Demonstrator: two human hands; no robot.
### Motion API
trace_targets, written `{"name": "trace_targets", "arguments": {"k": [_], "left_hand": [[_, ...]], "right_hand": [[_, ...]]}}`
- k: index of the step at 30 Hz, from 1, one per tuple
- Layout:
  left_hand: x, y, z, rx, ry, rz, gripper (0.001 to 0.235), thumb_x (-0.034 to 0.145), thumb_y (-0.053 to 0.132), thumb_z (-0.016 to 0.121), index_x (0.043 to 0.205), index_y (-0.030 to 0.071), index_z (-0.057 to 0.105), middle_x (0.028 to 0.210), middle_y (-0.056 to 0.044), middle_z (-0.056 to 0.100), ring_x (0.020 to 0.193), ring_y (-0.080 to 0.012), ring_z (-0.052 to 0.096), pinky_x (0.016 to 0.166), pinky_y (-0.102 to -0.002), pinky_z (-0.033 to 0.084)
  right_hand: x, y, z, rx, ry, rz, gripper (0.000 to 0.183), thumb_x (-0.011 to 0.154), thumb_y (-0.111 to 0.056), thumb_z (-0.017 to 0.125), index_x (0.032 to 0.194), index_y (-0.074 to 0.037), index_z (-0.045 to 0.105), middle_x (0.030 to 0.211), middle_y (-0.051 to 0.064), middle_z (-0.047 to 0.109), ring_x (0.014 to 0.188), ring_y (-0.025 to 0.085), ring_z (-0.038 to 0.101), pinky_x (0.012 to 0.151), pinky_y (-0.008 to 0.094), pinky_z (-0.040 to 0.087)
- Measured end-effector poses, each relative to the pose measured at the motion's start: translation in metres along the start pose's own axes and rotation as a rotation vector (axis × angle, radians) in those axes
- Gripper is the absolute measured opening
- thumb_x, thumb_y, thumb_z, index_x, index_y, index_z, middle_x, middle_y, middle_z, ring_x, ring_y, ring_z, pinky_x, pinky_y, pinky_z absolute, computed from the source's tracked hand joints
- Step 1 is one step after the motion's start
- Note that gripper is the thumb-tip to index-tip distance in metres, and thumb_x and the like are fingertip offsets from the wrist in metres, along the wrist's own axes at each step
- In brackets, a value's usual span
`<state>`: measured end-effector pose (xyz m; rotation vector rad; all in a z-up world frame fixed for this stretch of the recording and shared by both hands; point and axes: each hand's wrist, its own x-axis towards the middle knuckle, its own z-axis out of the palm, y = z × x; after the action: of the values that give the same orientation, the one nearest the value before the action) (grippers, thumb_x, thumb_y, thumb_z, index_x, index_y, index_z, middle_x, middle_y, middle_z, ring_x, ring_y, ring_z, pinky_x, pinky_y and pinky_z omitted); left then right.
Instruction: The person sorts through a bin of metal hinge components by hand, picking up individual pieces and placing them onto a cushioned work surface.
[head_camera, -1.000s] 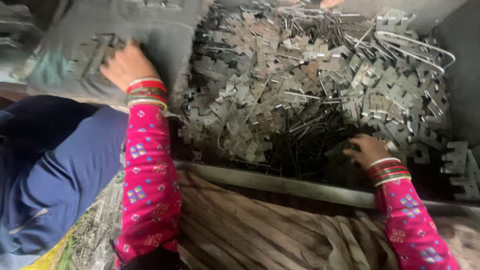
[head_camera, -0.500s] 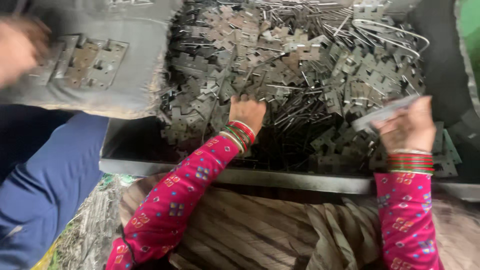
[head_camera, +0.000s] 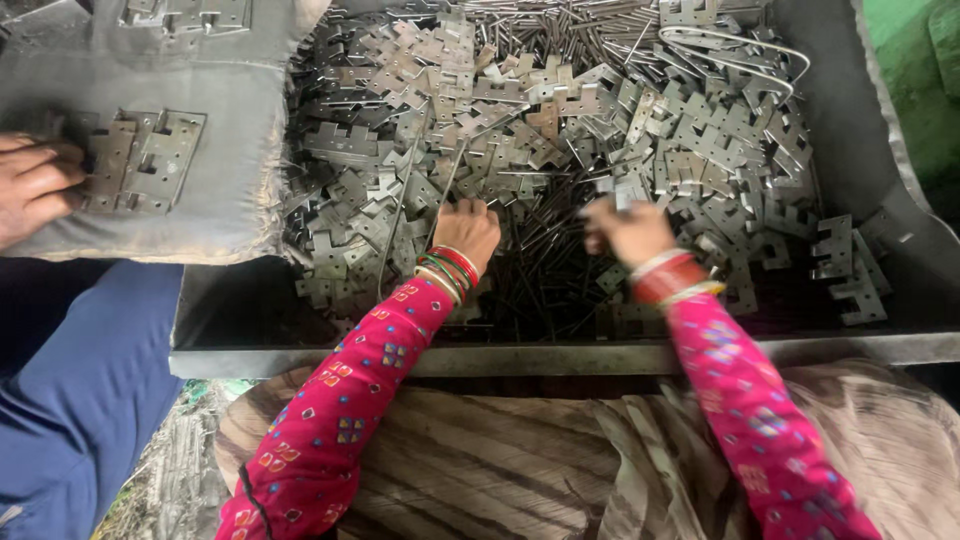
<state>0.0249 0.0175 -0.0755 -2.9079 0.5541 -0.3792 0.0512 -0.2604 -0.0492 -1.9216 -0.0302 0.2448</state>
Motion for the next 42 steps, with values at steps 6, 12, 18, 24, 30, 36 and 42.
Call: {"name": "trace_targets", "arguments": {"k": [6,12,18,24,30,36,42], "left_hand": [[0.003,0.003,-0.001,-0.029,0.096,0.015,0.009,0.078,0.012,0.074,0.086,0.009,0.074,0.087,-0.013,0.073,0.081,-0.0314,0.072,0.068,-0.042,0.056],[0.012,-0.041,-0.046,-0.378,-0.046,-0.203,0.012,0.071,0.017,0.074,0.079,0.007,0.074,0.083,-0.020,0.074,0.079,-0.0387,0.072,0.072,-0.048,0.058],[0.012,-0.099,-0.063,-1.077,0.120,0.008,0.012,0.084,0.015,0.073,0.090,0.005,0.073,0.080,-0.016,0.076,0.073,-0.0288,0.073,0.068,-0.043,0.058],[0.022,-0.071,-0.056,-2.047,-0.079,-0.308,0.019,0.099,0.013,0.054,0.117,0.007,0.052,0.096,-0.016,0.077,0.078,-0.0309,0.078,0.055,-0.036,0.064],[-0.006,0.047,-0.048,-1.380,0.124,-0.076,0.042,0.096,0.015,0.067,0.133,-0.003,0.056,0.095,-0.028,0.070,0.077,-0.0404,0.071,0.071,-0.049,0.055],[0.002,-0.016,-0.087,-0.787,0.250,-0.212,0.027,0.086,0.010,0.061,0.113,0.008,0.063,0.079,-0.022,0.069,0.076,-0.0440,0.068,0.070,-0.056,0.055],[-0.022,-0.196,-0.103,0.266,0.202,-0.537,0.026,0.091,0.038,0.078,0.080,0.016,0.070,0.071,-0.010,0.070,0.065,-0.0328,0.070,0.057,-0.047,0.054]], "right_hand": [[0.035,0.013,0.073,-1.165,0.127,-0.495,0.025,0.074,-0.018,0.077,0.097,-0.010,0.072,0.089,0.012,0.072,0.076,0.031,0.072,0.069,0.046,0.058],[0.034,0.009,0.046,-0.781,0.176,-0.559,0.019,0.088,-0.025,0.079,0.086,-0.008,0.071,0.089,0.015,0.071,0.078,0.035,0.071,0.072,0.044,0.058],[0.010,0.003,-0.032,0.386,0.323,-0.189,0.022,0.094,-0.027,0.078,0.102,-0.008,0.073,0.089,0.006,0.068,0.080,0.024,0.064,0.073,0.043,0.055],[-0.019,0.000,-0.043,1.007,0.105,0.197,0.021,0.096,-0.021,0.063,0.112,-0.006,0.060,0.101,0.014,0.066,0.092,0.030,0.067,0.081,0.061,0.058],[-0.036,-0.050,0.050,1.095,-0.288,0.305,0.051,0.098,-0.047,0.061,0.122,-0.002,0.064,0.117,0.017,0.071,0.106,0.033,0.069,0.094,0.053,0.056],[-0.033,-0.043,-0.008,-0.039,-0.142,-0.095,0.055,0.090,-0.050,0.070,0.121,-0.005,0.069,0.103,0.011,0.078,0.093,0.026,0.075,0.086,0.042,0.059],[-0.022,0.041,-0.077,-0.923,-0.303,-0.040,0.050,0.084,-0.048,0.080,0.115,-0.010,0.072,0.104,0.018,0.075,0.095,0.038,0.072,0.089,0.047,0.056]]}}
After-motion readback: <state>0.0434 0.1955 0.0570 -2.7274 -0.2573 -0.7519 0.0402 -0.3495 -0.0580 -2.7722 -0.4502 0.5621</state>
